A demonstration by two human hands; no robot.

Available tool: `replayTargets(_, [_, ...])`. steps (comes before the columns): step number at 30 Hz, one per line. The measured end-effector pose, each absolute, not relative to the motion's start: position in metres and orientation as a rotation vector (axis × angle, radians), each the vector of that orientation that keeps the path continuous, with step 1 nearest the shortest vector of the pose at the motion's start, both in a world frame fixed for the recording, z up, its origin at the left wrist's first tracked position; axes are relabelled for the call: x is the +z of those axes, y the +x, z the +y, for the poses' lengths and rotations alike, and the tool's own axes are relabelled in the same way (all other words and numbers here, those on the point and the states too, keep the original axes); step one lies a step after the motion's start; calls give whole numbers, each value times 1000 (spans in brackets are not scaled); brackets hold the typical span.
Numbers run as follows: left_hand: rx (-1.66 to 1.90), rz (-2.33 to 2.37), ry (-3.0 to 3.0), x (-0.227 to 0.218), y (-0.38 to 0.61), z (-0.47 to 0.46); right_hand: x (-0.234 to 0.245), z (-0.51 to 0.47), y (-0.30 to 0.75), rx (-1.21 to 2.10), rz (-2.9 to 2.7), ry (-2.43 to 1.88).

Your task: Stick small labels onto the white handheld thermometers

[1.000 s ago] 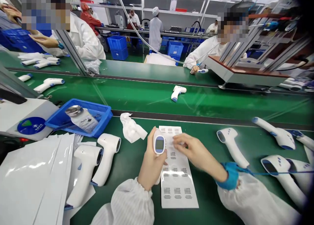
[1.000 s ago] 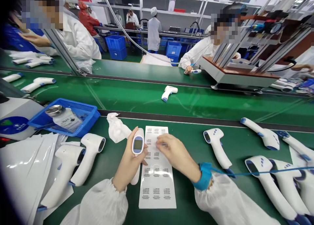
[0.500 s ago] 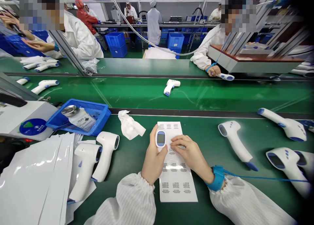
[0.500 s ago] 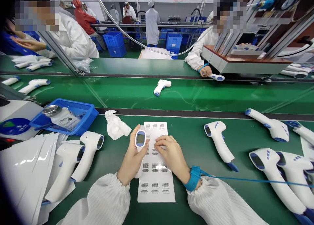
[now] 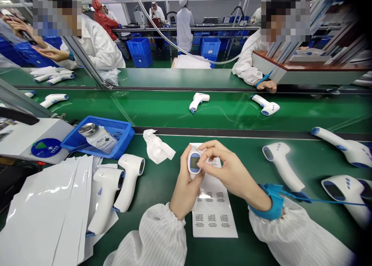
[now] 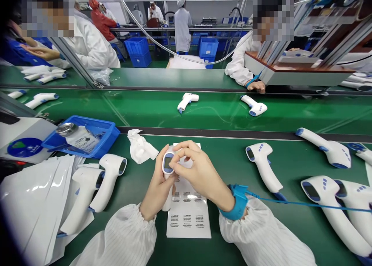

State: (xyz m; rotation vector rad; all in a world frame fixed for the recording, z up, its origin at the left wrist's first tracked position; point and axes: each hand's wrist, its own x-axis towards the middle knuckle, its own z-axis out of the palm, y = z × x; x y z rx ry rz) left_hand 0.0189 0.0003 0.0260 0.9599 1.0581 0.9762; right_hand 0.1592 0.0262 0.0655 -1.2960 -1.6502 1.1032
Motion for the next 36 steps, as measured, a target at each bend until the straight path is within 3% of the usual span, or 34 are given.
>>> replayTargets(36, [945,946,827,41,15,-6,58,34,146,1017,-1454,-1259])
